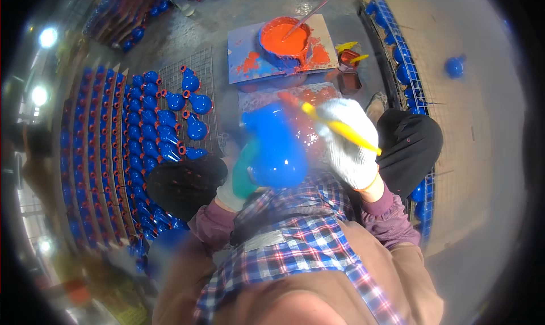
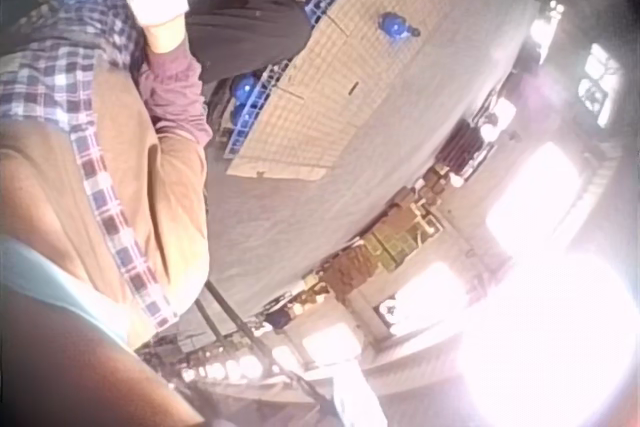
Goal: Painting blue bottle-shaped objects with orange paint using a brush and then placing them on a drying rack.
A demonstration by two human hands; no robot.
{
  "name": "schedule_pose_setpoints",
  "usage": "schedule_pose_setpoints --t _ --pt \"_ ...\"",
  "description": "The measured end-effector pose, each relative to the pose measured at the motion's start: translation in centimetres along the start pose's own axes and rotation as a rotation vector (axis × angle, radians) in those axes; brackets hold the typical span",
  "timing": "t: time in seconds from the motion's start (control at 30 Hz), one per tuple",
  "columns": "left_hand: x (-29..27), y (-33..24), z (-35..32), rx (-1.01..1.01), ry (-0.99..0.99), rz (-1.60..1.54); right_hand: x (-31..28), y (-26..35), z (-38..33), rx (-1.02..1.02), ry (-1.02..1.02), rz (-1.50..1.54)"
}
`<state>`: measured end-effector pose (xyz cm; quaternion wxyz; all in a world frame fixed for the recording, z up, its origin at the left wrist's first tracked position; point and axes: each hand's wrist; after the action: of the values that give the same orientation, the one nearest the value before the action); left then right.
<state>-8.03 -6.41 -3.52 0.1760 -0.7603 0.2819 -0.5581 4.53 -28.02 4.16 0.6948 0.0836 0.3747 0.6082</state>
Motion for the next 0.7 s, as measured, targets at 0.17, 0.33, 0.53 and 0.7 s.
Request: schedule_pose_setpoints --t 0.17,0.33,0.53,0.7 --pt "-0.1 -0.6 -0.3 -0.025 -0.055 -0.175 -2.5 0.5 -0.6 -0.157 0.166 -0.139" --pt "-2.5 0.8 -0.2 0.184 -0.137 0.152 -1.8 -0.9 -1.0 0.19 -0.046 0.136" --pt "0.7 -0.4 -0.3 -0.037 0.0 -0.467 1.1 -1.2 -1.8 0.401 -0.063 0.369" --pt "2.1 -1.0 -0.2 -0.031 0.076 -0.344 0.6 0.3 -3.2 0.566 -0.111 0.423"
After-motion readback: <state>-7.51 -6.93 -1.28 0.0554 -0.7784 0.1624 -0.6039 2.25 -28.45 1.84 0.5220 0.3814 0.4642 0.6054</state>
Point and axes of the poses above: each hand's wrist, its own z-axis towards the middle knuckle, its own x-axis out of the palm, y = z × x, and after that the axes turned 14 degrees about -z, right-handed
